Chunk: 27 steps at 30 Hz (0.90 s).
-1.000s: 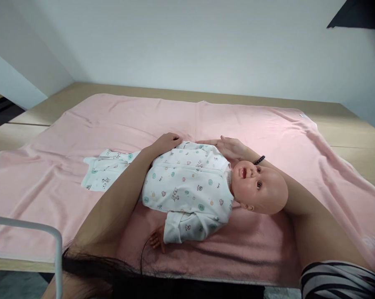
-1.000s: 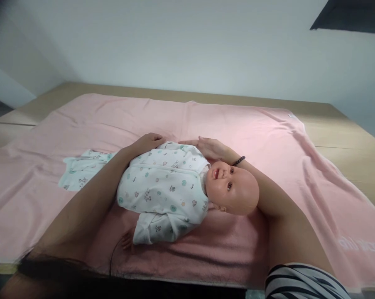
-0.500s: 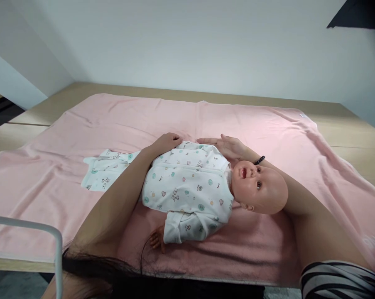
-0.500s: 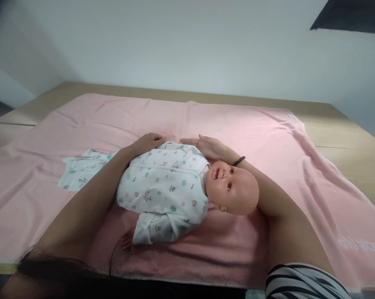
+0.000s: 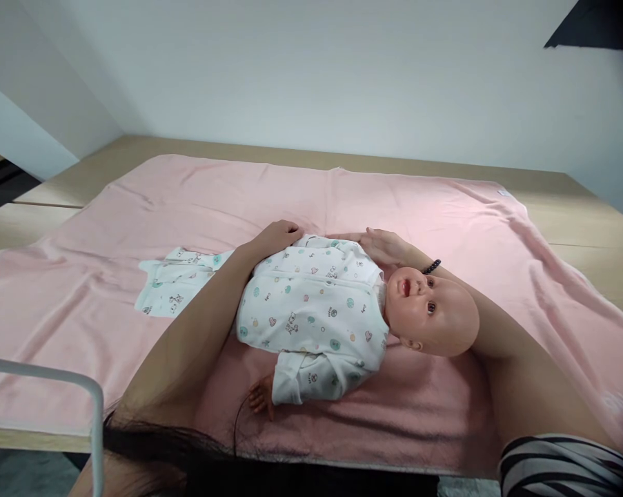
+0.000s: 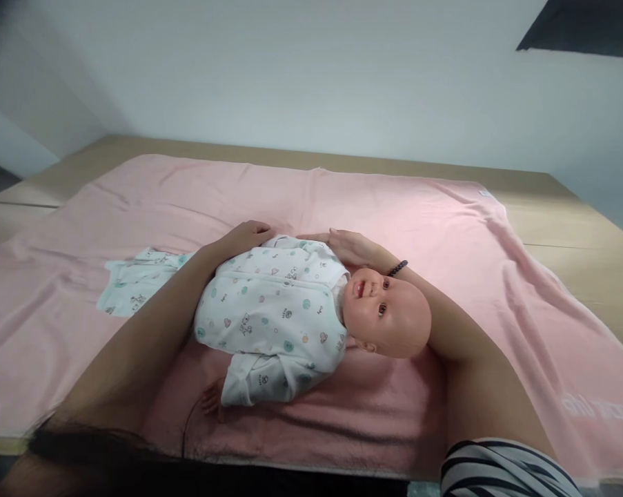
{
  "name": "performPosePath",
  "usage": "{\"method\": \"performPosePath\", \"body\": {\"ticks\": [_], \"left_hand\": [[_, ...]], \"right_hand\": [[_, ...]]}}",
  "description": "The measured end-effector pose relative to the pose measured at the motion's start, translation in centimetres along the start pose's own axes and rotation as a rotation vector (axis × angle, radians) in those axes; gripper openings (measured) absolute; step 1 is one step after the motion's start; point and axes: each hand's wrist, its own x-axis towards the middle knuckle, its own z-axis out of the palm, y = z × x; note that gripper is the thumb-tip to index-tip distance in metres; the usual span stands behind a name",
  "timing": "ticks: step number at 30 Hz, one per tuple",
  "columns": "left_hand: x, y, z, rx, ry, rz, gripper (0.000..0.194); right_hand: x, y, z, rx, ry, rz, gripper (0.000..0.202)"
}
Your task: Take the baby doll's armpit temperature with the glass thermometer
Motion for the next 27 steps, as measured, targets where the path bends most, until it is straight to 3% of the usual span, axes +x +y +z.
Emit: {"method": "performPosePath", "body": {"ticks": [3, 7, 12, 21, 24, 27], "left_hand": [[0.0, 0.0, 0.0, -0.008, -0.001, 0.007, 0.038], [-0.1, 0.2, 0.0, -0.013, 0.000, 0.010, 0.039], [-0.2, 0.2, 0.0, -0.013, -0.001, 0.016, 0.039], [-0.2, 0.3, 0.0, -0.022, -0.001, 0.008, 0.039], [-0.3, 0.3, 0.0, -0.019, -0.003, 0.005, 0.039], [-0.3, 0.3, 0.0, -0.010, -0.004, 0.007, 0.039]], "right_hand": [[-0.2, -0.1, 0.4, -0.025, -0.002, 0.005, 0.092], [-0.7, -1.0, 1.0, -0.135, 0.086, -0.001, 0.107], [-1.3, -1.9, 1.9, -0.247, 0.083, -0.001, 0.111], [-0.1, -0.4, 5.4, -0.405, 0.163, -0.065, 0.127], [-0.2, -0.4, 5.1, -0.408, 0.195, -0.085, 0.130], [-0.4, -0.9, 3.5, -0.414, 0.180, -0.075, 0.126]]}}
